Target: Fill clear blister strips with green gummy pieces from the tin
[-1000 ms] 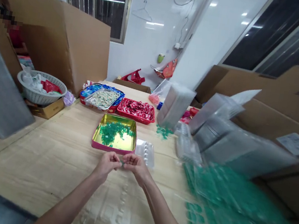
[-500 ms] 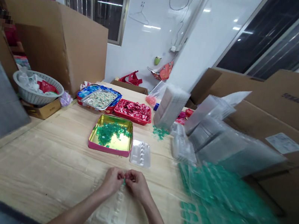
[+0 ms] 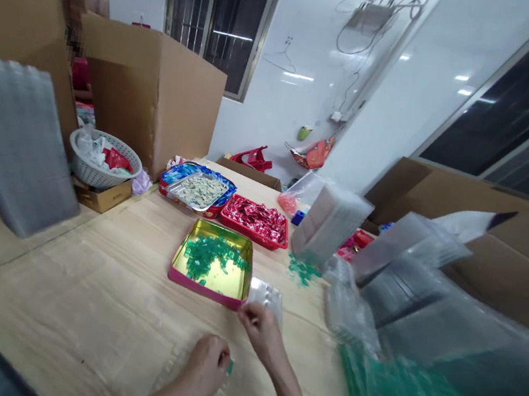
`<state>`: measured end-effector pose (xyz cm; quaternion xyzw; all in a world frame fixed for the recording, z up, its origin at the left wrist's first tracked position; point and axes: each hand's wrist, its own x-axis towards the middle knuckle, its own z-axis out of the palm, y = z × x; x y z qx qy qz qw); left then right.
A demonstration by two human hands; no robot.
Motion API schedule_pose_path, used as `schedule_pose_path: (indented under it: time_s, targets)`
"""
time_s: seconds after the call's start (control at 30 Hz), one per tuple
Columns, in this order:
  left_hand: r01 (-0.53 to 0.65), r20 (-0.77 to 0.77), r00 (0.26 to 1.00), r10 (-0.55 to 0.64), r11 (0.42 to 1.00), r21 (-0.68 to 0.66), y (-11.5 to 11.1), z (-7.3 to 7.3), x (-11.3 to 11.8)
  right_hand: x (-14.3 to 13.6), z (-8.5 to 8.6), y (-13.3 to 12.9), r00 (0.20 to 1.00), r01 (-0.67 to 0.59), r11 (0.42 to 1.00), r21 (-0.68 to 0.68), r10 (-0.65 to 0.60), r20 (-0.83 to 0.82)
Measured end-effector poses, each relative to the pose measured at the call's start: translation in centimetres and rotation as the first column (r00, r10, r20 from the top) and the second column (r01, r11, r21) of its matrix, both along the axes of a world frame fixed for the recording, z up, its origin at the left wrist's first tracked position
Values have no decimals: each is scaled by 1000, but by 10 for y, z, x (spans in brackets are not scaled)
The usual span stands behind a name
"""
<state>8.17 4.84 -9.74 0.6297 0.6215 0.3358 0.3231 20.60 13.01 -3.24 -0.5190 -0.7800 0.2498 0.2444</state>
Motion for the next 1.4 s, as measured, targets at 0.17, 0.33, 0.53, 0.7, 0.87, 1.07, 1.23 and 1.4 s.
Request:
schedule_pose_path:
  time_s: [0.17, 0.33, 0.53, 0.7, 0.87, 1.07, 1.23, 1.4]
  targets:
    - [25, 51, 999, -18, 989, -143, 2, 8, -2, -52, 13, 92, 984, 15, 996, 86, -30, 177]
    - [102, 112, 990, -85, 983, -152, 7, 12, -19, -75, -16, 143, 960, -42, 997, 69, 22, 279]
    - [34, 204, 979, 2, 985, -172, 13, 21, -35, -73, -30, 150, 963, -40, 999, 32, 30, 269]
    - [16, 315, 949, 36, 987, -161, 17, 35, -42, -68, -15, 140, 991, -33, 999, 20, 30, 131]
    - [-154, 470, 865, 175, 985, -83, 30, 62, -59, -43, 7, 87, 992, -68, 992, -109, 55, -113]
    - [20, 693, 721, 7, 999, -30, 24, 91, -50, -9, 20, -14, 669, -394, 773, -498, -130, -732]
    - [188, 730, 684, -13, 969, -159, 5, 83, -34, 3, 14, -57, 608, -416, 697, -585, -266, -749]
    - [254, 720, 694, -21, 943, -217, -5, 74, -28, 8, 2, -76, 597, -404, 669, -624, -324, -734]
